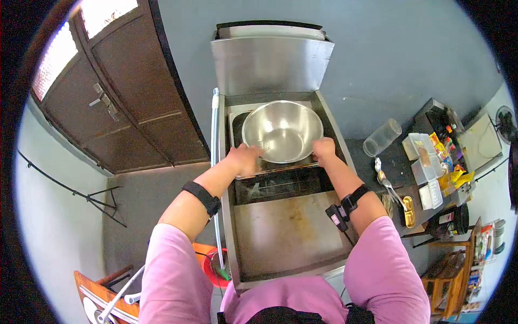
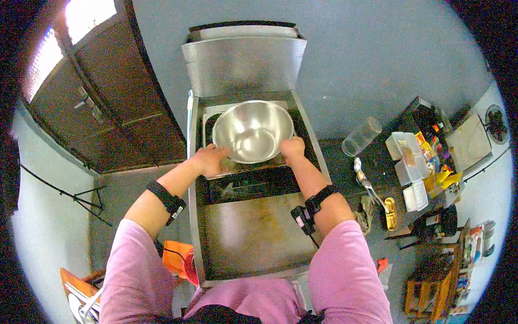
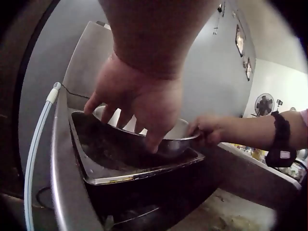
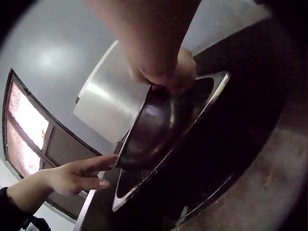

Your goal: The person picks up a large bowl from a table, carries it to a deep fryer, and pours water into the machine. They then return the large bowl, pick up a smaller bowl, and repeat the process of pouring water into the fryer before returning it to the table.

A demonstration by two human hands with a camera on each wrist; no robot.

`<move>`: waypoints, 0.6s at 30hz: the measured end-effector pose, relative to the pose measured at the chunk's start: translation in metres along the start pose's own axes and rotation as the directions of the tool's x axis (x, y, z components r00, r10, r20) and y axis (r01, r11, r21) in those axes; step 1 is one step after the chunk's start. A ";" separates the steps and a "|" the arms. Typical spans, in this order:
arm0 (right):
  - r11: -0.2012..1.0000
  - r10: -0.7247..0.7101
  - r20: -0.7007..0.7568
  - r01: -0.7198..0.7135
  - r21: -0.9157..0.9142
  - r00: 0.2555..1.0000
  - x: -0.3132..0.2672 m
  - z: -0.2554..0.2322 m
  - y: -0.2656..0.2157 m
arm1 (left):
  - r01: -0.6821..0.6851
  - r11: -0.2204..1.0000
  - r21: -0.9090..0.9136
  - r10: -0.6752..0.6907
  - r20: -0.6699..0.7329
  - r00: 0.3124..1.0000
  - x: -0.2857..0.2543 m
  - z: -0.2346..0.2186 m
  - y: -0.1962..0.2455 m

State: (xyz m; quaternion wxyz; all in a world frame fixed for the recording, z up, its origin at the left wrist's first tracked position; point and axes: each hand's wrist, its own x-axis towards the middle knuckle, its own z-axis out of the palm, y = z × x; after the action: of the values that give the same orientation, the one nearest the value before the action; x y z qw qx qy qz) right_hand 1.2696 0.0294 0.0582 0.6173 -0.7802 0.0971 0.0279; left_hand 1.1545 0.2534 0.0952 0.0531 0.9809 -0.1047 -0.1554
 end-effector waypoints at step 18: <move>-0.004 -0.135 0.813 0.820 -0.572 0.566 -0.071 0.023 -0.021 | 0.000 0.998 0.057 -0.009 0.164 0.986 -0.007 0.011 0.009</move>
State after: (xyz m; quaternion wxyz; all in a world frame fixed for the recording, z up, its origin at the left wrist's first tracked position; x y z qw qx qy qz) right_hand 1.2054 0.0645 0.0843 -0.0351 -0.9053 -0.4174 0.0699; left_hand 1.1424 0.2452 0.0883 0.0158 0.9661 -0.1107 -0.2328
